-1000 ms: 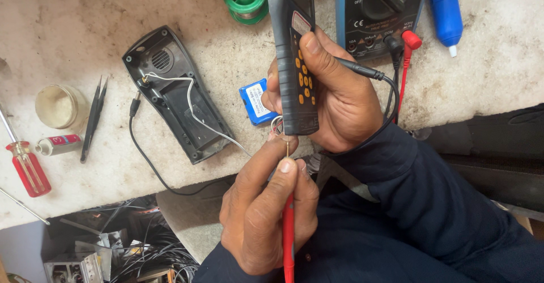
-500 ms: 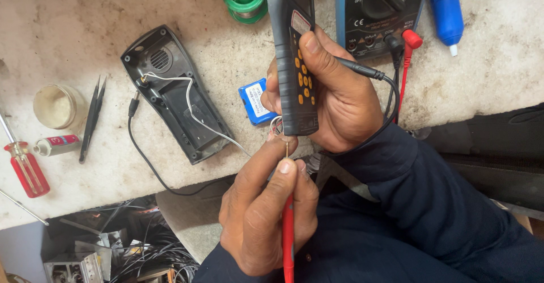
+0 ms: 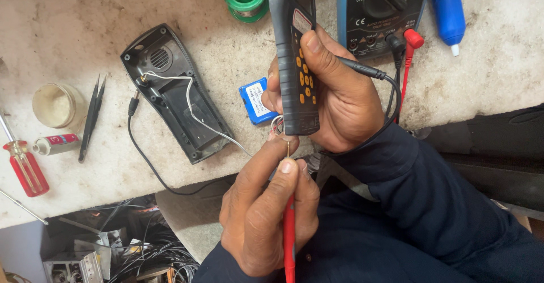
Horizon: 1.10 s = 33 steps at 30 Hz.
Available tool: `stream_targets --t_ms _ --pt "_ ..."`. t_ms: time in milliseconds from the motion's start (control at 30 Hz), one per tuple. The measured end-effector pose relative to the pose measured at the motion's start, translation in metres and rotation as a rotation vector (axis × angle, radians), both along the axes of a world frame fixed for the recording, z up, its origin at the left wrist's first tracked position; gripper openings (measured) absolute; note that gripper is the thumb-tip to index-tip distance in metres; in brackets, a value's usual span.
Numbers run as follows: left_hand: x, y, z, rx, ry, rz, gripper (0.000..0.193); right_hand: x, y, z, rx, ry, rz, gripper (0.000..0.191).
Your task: The person uses a multimeter to test points on a disassembled handheld device's circuit board. They place the red and black probes on various contacts, observe the multimeter display, and reposition the probes to different locations on the board and device casing.
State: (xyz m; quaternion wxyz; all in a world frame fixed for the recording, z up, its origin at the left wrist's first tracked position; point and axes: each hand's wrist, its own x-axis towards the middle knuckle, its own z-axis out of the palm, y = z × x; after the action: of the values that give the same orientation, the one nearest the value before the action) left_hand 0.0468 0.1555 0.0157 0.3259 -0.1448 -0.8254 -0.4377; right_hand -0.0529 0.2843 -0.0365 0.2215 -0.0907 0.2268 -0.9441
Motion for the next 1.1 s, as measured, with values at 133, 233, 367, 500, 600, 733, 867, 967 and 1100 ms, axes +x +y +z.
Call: stream_targets --t_ms 133,233,367,500,600,733,867,967,1100 --pt "0.0 0.0002 0.0002 0.001 0.002 0.006 0.029 -0.0006 -0.0008 -0.0001 0.016 0.009 -0.006 0.03" --pt "0.0004 0.0006 0.0002 0.009 -0.01 0.0 0.029 -0.0002 -0.0003 0.0005 0.013 0.006 -0.007 0.03" --pt "0.001 -0.0006 0.0005 -0.011 -0.013 0.002 0.03 -0.0007 -0.001 0.0001 0.013 0.012 -0.007 0.03" --pt "0.0008 -0.0007 0.0002 -0.011 -0.014 0.004 0.03 -0.0009 -0.0001 -0.0006 0.017 0.012 -0.006 0.031" --pt "0.0011 -0.0005 0.0 -0.007 -0.019 0.005 0.03 -0.0008 -0.0001 -0.0007 0.019 0.015 -0.006 0.031" --pt "0.0019 -0.0001 -0.0003 -0.002 -0.023 0.01 0.029 -0.0003 -0.0005 0.0004 0.022 0.002 -0.011 0.03" --pt "0.0016 0.0005 0.0004 -0.004 -0.024 0.015 0.029 0.0 -0.0006 0.0009 0.024 -0.002 -0.011 0.03" --pt "0.0009 0.0013 0.0006 0.006 -0.018 0.023 0.029 -0.0005 -0.0003 0.0002 0.028 0.01 -0.009 0.031" --pt "0.0028 -0.0004 0.0007 -0.004 -0.029 0.011 0.03 -0.0013 -0.0001 -0.0014 0.027 0.039 -0.002 0.032"
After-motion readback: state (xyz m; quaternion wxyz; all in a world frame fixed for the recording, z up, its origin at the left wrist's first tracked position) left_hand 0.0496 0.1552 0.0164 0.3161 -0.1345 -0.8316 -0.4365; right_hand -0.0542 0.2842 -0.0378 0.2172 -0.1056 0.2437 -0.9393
